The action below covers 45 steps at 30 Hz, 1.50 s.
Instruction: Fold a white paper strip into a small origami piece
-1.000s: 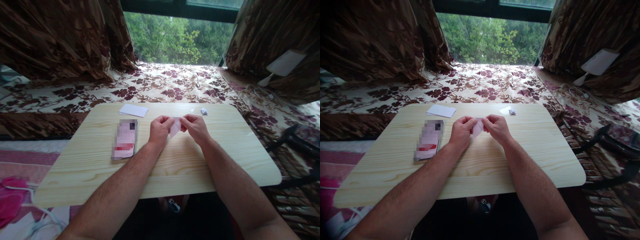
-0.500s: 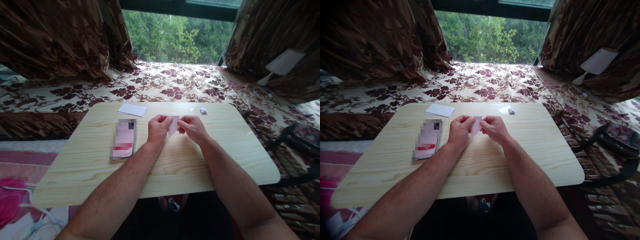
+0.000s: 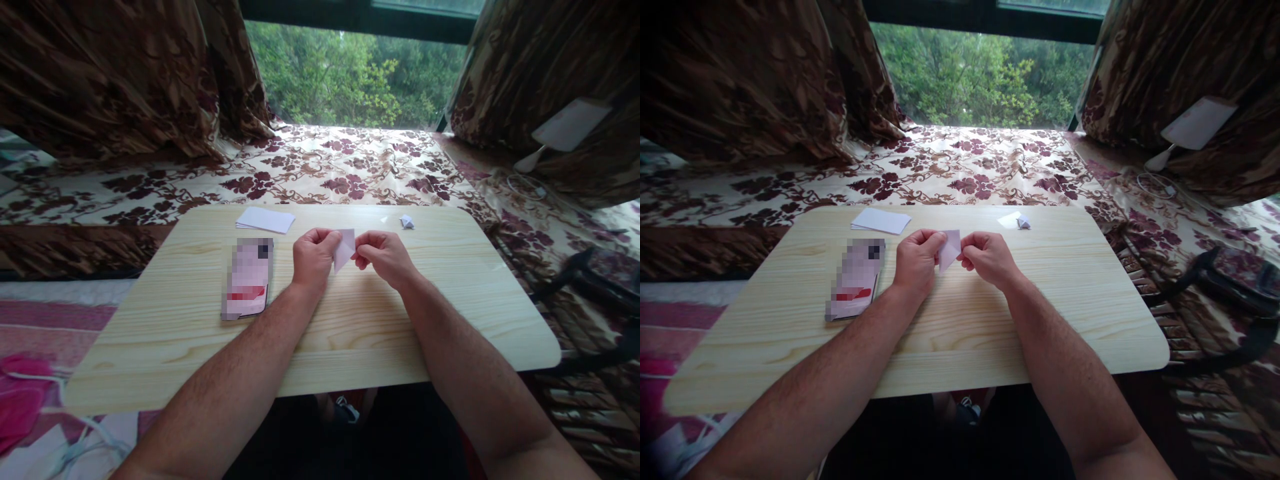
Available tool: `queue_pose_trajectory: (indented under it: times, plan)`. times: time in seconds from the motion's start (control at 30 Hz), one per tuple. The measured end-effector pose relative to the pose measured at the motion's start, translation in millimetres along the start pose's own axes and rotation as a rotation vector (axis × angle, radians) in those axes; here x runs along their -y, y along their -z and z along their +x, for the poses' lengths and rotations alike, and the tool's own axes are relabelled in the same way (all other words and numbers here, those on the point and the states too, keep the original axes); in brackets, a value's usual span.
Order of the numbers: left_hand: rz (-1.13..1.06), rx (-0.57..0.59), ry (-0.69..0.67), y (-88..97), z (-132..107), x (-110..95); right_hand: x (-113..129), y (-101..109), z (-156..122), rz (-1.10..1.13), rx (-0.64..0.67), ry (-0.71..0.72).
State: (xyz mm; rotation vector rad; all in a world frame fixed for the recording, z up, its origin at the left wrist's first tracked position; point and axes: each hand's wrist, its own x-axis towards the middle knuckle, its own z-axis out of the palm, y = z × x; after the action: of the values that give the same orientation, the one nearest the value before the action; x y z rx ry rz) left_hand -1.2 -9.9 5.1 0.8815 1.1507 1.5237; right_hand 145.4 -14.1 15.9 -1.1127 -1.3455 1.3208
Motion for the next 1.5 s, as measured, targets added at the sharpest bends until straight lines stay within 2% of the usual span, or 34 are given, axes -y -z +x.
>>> queue_pose_trajectory:
  times: [0.13, 0.5, 0.7, 0.93, 1.13, 1.3, 1.5]
  plan:
    - [-0.01, -0.006, 0.008, 0.4, 0.3, -0.3, 2.9, 0.2, -1.0, 0.019, -0.014, -0.032]
    - [-0.02, 0.05, 0.022, -0.6, -2.4, 0.8, 0.8, -1.1, -1.4, -0.086, -0.02, 0.069]
    - [-0.048, 0.075, 0.058, -1.7, -3.6, -0.4, 2.4, 1.0, -1.7, -0.117, -0.038, 0.059]
    - [-0.082, 0.102, 0.098, -0.7, -2.3, 0.1, 2.0, 0.4, -1.8, -0.097, 0.017, 0.043]
    - [-0.05, 0.142, 0.112, -0.1, -3.8, 1.9, 0.5, -1.7, -0.5, -0.11, -0.067, 0.106]
    - [-0.004, 0.216, 0.068, -0.8, -8.3, 3.4, 0.3, -0.1, -0.9, -0.183, -0.142, 0.172]
    - [0.057, 0.318, 0.126, 1.1, -8.6, 6.7, 0.8, -1.9, -2.2, -0.194, -0.184, 0.154]
